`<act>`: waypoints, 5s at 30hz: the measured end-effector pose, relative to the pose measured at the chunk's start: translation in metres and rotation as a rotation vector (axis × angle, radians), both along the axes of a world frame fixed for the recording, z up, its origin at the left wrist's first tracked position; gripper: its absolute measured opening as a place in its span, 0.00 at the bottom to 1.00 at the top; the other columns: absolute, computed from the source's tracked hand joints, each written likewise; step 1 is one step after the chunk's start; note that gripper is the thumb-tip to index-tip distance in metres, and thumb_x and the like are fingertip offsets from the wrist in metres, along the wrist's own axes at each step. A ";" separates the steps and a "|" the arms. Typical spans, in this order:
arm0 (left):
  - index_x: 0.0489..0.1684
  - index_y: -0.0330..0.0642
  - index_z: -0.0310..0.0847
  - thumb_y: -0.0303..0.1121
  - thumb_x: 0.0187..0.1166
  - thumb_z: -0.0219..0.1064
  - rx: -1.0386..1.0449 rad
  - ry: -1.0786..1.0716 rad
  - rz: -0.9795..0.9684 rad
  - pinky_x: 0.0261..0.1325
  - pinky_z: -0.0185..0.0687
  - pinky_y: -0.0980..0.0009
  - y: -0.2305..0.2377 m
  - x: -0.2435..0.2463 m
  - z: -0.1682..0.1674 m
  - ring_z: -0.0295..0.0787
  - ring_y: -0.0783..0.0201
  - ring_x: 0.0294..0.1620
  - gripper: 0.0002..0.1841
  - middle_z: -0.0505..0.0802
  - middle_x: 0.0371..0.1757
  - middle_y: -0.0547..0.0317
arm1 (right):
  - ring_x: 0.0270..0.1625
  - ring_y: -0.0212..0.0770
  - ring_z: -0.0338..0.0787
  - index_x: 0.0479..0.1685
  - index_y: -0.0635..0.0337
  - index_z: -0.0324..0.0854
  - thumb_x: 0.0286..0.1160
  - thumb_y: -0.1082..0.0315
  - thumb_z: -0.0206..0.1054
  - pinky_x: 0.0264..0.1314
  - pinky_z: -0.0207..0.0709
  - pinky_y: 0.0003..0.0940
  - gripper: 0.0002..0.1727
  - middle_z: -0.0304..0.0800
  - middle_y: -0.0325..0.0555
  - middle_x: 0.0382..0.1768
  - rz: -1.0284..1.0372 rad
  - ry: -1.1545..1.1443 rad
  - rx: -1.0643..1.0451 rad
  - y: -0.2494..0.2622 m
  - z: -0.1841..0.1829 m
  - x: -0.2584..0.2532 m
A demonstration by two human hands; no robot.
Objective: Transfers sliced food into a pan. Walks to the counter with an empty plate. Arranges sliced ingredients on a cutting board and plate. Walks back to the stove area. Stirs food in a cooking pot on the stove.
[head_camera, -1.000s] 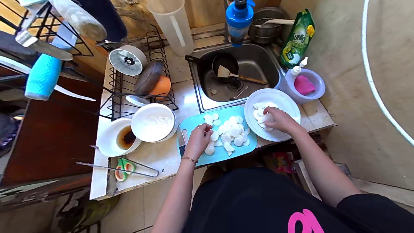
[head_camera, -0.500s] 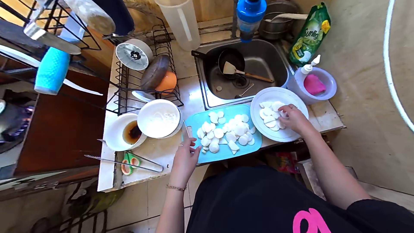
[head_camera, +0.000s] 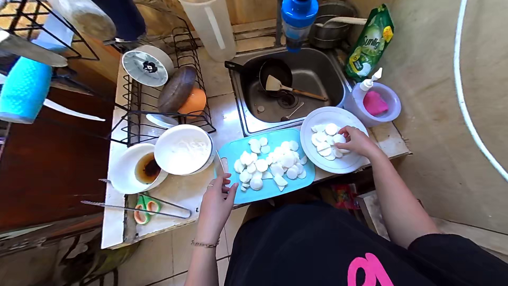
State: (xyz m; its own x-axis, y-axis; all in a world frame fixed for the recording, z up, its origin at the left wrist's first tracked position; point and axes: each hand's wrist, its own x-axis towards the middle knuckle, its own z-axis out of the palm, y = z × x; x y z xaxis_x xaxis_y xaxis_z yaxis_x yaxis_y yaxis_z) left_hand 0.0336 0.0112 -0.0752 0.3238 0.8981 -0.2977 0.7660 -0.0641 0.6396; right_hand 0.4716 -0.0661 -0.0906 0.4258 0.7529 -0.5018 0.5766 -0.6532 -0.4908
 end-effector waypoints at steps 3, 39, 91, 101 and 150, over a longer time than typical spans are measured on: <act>0.69 0.32 0.78 0.33 0.84 0.67 0.017 -0.005 0.000 0.51 0.88 0.54 -0.002 -0.003 -0.001 0.92 0.49 0.49 0.19 0.89 0.57 0.39 | 0.58 0.64 0.87 0.73 0.73 0.74 0.69 0.62 0.82 0.64 0.79 0.61 0.35 0.82 0.70 0.62 -0.065 -0.069 0.103 -0.009 0.004 0.005; 0.70 0.33 0.78 0.35 0.85 0.65 0.041 0.023 -0.067 0.49 0.86 0.51 0.004 -0.007 -0.001 0.91 0.48 0.48 0.20 0.89 0.56 0.40 | 0.48 0.50 0.93 0.65 0.67 0.77 0.77 0.69 0.74 0.60 0.82 0.51 0.21 0.93 0.59 0.46 -0.024 0.144 0.084 -0.033 0.017 0.025; 0.71 0.32 0.78 0.35 0.86 0.63 0.065 0.043 -0.084 0.52 0.86 0.48 -0.007 -0.010 0.005 0.91 0.44 0.50 0.21 0.90 0.55 0.38 | 0.61 0.64 0.89 0.55 0.73 0.85 0.83 0.73 0.65 0.67 0.80 0.59 0.12 0.86 0.69 0.59 0.114 -0.172 0.268 0.012 -0.005 -0.024; 0.88 0.38 0.61 0.43 0.75 0.77 -0.154 0.173 -0.099 0.65 0.83 0.47 -0.002 0.007 0.016 0.84 0.37 0.66 0.42 0.70 0.81 0.29 | 0.72 0.70 0.80 0.67 0.65 0.83 0.77 0.52 0.74 0.72 0.74 0.67 0.28 0.80 0.68 0.71 0.468 -0.180 0.330 0.031 0.021 -0.094; 0.87 0.24 0.50 0.21 0.79 0.64 -0.183 -0.363 0.349 0.67 0.84 0.58 -0.028 0.020 -0.044 0.88 0.48 0.65 0.36 0.83 0.69 0.29 | 0.73 0.77 0.76 0.76 0.56 0.78 0.74 0.52 0.73 0.69 0.71 0.70 0.31 0.74 0.75 0.74 1.229 0.042 0.380 0.096 -0.046 -0.242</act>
